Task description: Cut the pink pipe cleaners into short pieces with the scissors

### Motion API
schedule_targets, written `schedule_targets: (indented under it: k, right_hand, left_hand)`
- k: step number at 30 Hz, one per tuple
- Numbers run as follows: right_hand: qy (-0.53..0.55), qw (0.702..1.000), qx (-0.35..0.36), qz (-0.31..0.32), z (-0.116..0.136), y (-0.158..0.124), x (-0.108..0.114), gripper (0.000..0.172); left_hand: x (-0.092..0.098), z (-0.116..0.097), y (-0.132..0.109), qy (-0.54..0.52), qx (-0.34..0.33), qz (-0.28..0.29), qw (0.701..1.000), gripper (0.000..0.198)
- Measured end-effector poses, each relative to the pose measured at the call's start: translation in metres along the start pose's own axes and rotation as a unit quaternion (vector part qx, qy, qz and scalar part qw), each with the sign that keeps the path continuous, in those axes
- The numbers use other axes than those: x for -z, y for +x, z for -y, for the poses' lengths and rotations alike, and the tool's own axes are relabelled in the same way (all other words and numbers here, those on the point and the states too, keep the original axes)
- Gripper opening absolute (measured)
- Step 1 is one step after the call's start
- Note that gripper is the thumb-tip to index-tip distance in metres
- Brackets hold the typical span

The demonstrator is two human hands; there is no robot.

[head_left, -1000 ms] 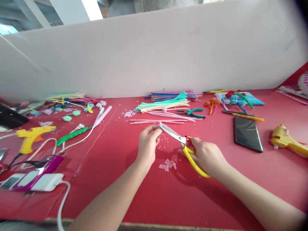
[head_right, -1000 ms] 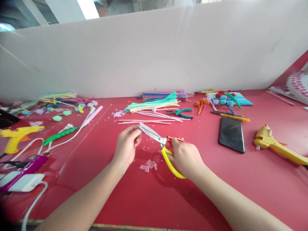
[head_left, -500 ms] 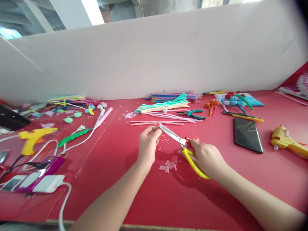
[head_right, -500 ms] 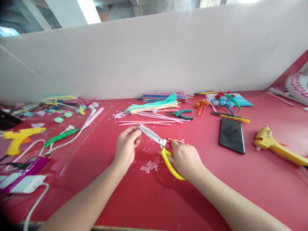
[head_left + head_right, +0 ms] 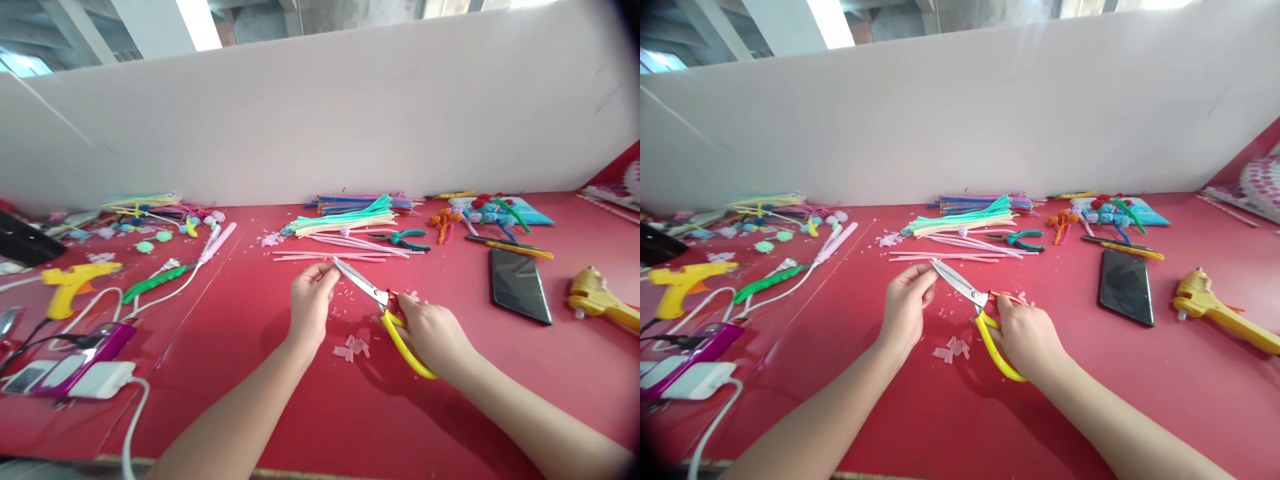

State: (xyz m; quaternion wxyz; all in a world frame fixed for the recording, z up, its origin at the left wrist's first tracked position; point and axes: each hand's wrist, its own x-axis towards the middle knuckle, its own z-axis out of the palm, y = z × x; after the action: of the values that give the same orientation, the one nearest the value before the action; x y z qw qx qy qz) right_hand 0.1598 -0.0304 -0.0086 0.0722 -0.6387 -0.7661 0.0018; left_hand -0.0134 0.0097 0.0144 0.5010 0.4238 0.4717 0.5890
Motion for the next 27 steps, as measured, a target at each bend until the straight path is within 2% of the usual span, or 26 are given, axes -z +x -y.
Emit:
schedule_targets:
  k: [9,14,17,23,25,27]
  right_hand:
    - [-0.007,1.0,0.003,-0.011,-0.003,-0.001,-0.003,0.024]
    - [0.004,1.0,0.003,-0.01,-0.003,0.0,-0.002,0.03]
    - [0.014,1.0,-0.022,0.002,-0.003,0.003,0.002,0.035]
    - [0.03,0.996,-0.081,0.004,-0.008,0.01,0.01,0.037]
    - [0.078,0.993,-0.089,0.008,-0.009,0.011,0.011,0.036]
    - [0.176,0.981,-0.084,0.008,-0.008,0.01,0.011,0.032]
  left_hand:
    - [0.002,0.002,0.0,0.0,-0.011,0.008,1.0,0.012]
    - [0.001,0.001,0.0,0.0,-0.019,0.003,1.0,0.014]
    - [0.001,0.002,0.001,0.002,-0.019,0.007,1.0,0.017]
    - [0.003,0.008,0.001,0.017,-0.005,0.065,0.998,0.022]
    - [0.002,0.01,0.001,0.047,0.002,0.086,0.995,0.024]
    - [0.0,0.011,0.0,0.103,0.003,0.122,0.987,0.023]
